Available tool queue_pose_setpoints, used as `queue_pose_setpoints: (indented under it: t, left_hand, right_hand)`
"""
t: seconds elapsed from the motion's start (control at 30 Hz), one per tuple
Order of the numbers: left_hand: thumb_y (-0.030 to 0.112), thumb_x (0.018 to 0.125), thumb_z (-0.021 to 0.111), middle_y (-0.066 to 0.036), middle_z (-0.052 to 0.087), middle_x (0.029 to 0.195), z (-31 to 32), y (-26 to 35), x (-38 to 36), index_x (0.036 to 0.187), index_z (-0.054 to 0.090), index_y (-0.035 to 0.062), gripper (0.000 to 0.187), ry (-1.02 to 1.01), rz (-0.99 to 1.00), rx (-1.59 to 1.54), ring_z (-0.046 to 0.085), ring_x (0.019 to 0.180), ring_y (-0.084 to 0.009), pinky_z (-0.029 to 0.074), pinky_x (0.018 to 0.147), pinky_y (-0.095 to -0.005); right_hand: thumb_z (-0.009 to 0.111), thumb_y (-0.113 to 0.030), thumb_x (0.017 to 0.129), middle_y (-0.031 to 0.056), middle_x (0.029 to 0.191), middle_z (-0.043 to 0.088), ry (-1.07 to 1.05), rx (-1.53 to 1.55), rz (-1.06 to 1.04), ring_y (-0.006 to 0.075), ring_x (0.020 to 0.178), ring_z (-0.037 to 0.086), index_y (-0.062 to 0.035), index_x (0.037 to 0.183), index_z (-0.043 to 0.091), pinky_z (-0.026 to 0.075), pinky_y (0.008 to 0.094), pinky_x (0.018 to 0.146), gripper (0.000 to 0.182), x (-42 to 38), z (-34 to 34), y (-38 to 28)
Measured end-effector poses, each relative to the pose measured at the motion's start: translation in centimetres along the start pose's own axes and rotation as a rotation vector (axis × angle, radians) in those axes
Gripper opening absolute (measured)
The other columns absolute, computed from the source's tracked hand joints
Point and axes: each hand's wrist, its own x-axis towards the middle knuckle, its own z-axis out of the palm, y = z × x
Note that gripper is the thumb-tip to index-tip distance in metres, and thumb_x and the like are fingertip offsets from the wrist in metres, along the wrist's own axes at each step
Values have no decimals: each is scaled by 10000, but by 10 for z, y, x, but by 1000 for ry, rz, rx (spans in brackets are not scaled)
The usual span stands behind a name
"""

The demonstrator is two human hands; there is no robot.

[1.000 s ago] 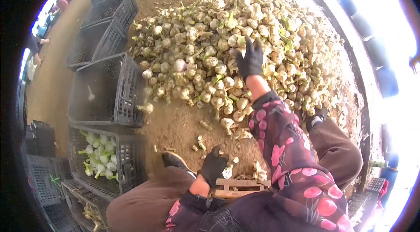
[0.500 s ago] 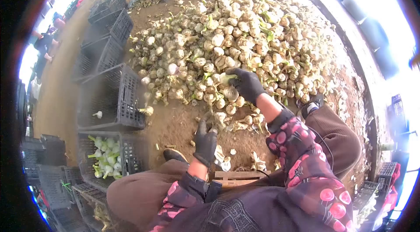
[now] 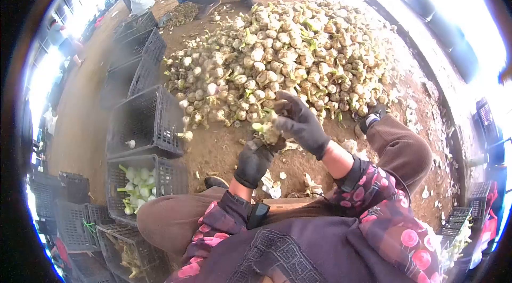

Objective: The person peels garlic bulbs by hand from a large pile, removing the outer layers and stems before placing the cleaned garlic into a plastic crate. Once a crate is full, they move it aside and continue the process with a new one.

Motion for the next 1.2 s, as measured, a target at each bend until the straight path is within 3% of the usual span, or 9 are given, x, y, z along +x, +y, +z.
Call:
queue_pose_setpoints:
  t: [0.07,0.13,0.2,0.3,0.47,0.73,0.83,1.0,1.2]
  left_hand:
    - [135,919,428,-121,587,1127,26,7,-6,1265,439,80,350,-3,-48,-52,615,900,-265,502,831,-457]
    - [144,915,357,-97,597,1034,36,8,-11,1324,367,93,412,-17,-110,39,622,788,-201,524,646,-282]
    - [126,910,447,-34,588,832,3,1,-2,1150,506,66,254,95,184,1052,556,649,-101,461,545,-247]
    - [153,935,493,-15,607,932,37,14,-13,1109,549,41,215,165,88,761,550,767,-73,455,660,-226]
    - [212,909,573,1,611,845,24,19,-3,1127,527,63,268,174,82,850,545,715,-57,432,605,-209]
    - [172,861,608,-36,592,1003,40,29,-10,1264,405,74,462,-39,-52,314,565,807,-109,470,703,-259]
    - [137,829,598,-55,570,1098,29,21,-1,1271,399,65,490,-20,-68,356,566,858,-111,469,718,-251]
    - [53,890,474,-65,544,1139,3,-2,7,1220,441,65,332,173,136,758,554,979,-113,472,766,-242]
    - [-13,842,412,-68,558,1065,22,3,2,1265,410,37,426,184,66,585,560,877,-114,475,723,-228]
  right_hand:
    - [654,-39,833,60,1266,466,-114,-96,147,142,1072,500,-62,1386,297,451,271,885,659,-16,-4,-6]
    - [662,-38,825,60,1272,463,-172,-20,204,123,1092,481,-42,1376,301,443,268,903,659,-26,-4,11]
    - [694,-93,813,73,1211,503,-35,-227,85,103,1052,497,-31,1331,365,462,267,845,617,-30,-9,27]
    - [729,-127,772,116,1159,549,30,-808,254,150,1029,549,-40,1281,435,461,289,852,594,-34,3,-8]
    - [755,-115,704,165,1102,590,-131,-1044,-203,278,982,602,-52,1219,494,475,336,837,581,-34,0,1]
    - [771,-76,707,45,1111,567,98,-488,134,87,984,546,-7,1226,477,488,263,801,601,-28,-22,30]
    - [762,-50,686,87,1135,566,86,-756,199,159,1014,568,-34,1236,476,481,299,837,621,-26,-12,-5]
    - [730,-87,671,196,1196,501,-84,-1228,-254,356,1099,510,-47,1230,475,447,394,902,616,-35,-6,8]
    - [689,-79,748,173,1168,522,30,-1036,-150,342,1036,546,-53,1215,480,476,382,843,512,-39,2,-2]
